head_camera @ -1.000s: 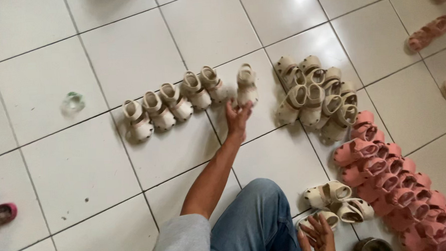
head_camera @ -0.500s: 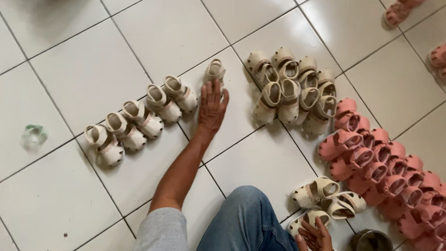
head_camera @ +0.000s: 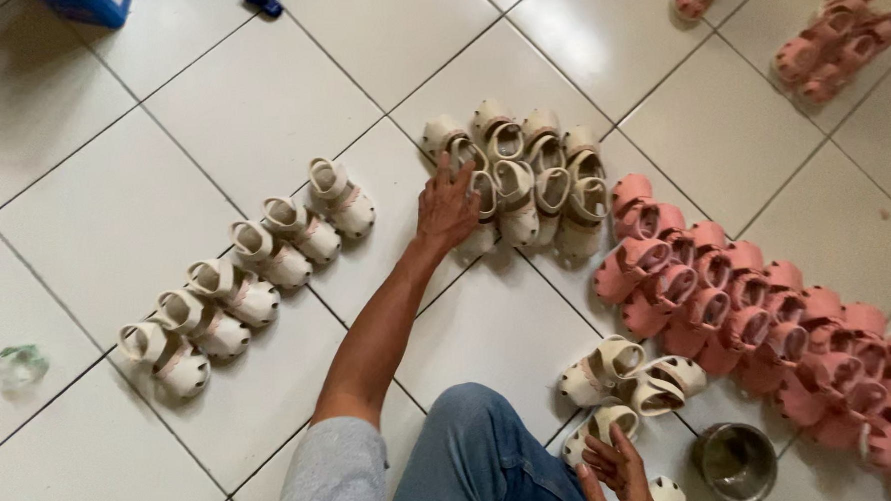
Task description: The person sits on the tiled floor applying glue with a small stick to baby shoes, pressing and fitting the strap and sole parts together by hand, then sets the finished pairs aside in rows with other completed shoes.
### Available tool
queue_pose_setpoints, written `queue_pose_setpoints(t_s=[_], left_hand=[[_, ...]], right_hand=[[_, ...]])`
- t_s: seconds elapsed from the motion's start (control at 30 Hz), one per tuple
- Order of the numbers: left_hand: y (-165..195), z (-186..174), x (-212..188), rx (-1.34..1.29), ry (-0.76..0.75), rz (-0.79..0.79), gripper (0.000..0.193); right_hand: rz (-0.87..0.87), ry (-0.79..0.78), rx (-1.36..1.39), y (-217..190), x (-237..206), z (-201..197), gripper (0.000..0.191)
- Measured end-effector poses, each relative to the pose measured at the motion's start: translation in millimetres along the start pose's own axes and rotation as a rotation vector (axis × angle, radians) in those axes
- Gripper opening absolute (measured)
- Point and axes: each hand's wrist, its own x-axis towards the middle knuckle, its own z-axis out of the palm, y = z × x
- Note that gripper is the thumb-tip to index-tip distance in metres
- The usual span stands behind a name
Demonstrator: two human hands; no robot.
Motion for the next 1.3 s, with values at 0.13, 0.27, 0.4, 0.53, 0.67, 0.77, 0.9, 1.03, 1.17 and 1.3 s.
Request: queue_pose_setpoints(t_s=[0.13,0.27,0.4,0.53,0.67,0.77,0.9,1.03,1.17,1.3], left_hand=[[10,9,23,-0.001,-0.199,-0.23,0.056],[7,2,-8,0.06,-0.111,-0.116,0.041],[12,-12,-89,-0.172,-0.048,-0.085,0.028],[46,5,-174,-0.468,0.013,0.007,0.03],[96,49,-247,-0.629,-0.077,-0.01,0.032],[121,70,-292,-0.68,-0.201,-0.054,0.032],[143,68,-316,-0.876,-0.545,-0.196,0.055],[142,33,-330,-0.625,-0.739,-0.152,0.069],[161,14,-341,-0.854,-0.743,-0.111,0.061],[204,-2,-353,-1.406,-0.882,-0.325,0.065]], right_hand=[[-0.005,0.053,0.093,14,-4,-7,0.085],[-0.115,0.027,0.158,21,-11,-14,0.086],[-0.094,0.0,0.123,-10,-23,-5,0.083],[-0.297,-0.103,0.105,-57,-29,14,0.102],[-0.296,-0.003,0.214,-68,-50,14,0.112],[-0.171,0.131,0.264,-44,-79,-1,0.11],[-0.093,0.242,0.268,-2,-111,-25,0.101],[0.054,0.281,0.697,17,-124,-49,0.083],[-0.006,0.2,0.991,1,-145,-71,0.071],[-0.067,0.094,1.167,-37,-161,-74,0.07]])
